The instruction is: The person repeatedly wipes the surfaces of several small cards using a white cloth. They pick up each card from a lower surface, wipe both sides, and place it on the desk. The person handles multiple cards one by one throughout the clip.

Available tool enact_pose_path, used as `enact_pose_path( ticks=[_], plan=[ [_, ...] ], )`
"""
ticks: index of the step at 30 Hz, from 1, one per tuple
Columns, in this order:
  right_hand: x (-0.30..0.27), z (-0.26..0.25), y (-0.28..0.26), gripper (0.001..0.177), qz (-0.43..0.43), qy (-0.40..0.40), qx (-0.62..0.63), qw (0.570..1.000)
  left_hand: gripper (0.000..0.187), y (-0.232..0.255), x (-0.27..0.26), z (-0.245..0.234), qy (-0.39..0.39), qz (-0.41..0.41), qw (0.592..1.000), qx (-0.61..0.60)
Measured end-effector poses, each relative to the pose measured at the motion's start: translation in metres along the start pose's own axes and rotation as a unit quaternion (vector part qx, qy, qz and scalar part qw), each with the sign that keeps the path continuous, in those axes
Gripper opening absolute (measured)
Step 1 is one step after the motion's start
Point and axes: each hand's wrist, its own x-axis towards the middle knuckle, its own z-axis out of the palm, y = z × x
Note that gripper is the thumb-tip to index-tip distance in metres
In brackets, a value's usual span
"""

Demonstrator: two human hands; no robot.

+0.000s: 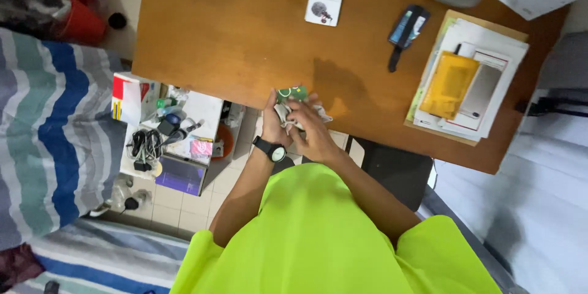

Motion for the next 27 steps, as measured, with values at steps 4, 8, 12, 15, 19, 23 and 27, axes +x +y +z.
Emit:
enact_pose_path(
  ticks=[4,8,12,15,19,23,27],
  plan=[
    [-0.010,-0.005,0.081,0.050,-0.001,0.036,-0.105,0.994,0.065,-0.016,0.019,-0.001,-0.071,0.005,0.996,0.048],
    [-0.005,-0.006,0.021,0.050,-0.045,-0.023,-0.078,0.996,0.069,-0.014,-0.008,0.021,-0.119,0.026,0.992,0.042],
    [-0.007,-0.017,0.022,0.062,0.007,-0.023,-0.093,0.995,0.052,0.008,-0.021,0.033,-0.106,0.045,0.988,0.108],
    [0.007,-0.041,0.061,0.038,0.039,0.213,0.057,0.975,0.047,0.013,-0.003,0.007,-0.063,0.082,0.982,0.157],
    [0.003,-0.014,0.067,0.053,0.224,0.336,0.256,0.878,0.052,0.025,-0.043,0.049,-0.073,0.090,0.969,0.220],
    [0.019,0.025,0.041,0.050,0.181,0.258,0.214,0.925,0.062,0.033,-0.018,0.037,-0.095,0.271,0.900,0.328],
    [0.028,0.045,-0.020,0.053,0.098,0.193,0.048,0.975,0.055,0.041,-0.007,0.025,-0.310,0.080,0.936,0.148]
  ],
)
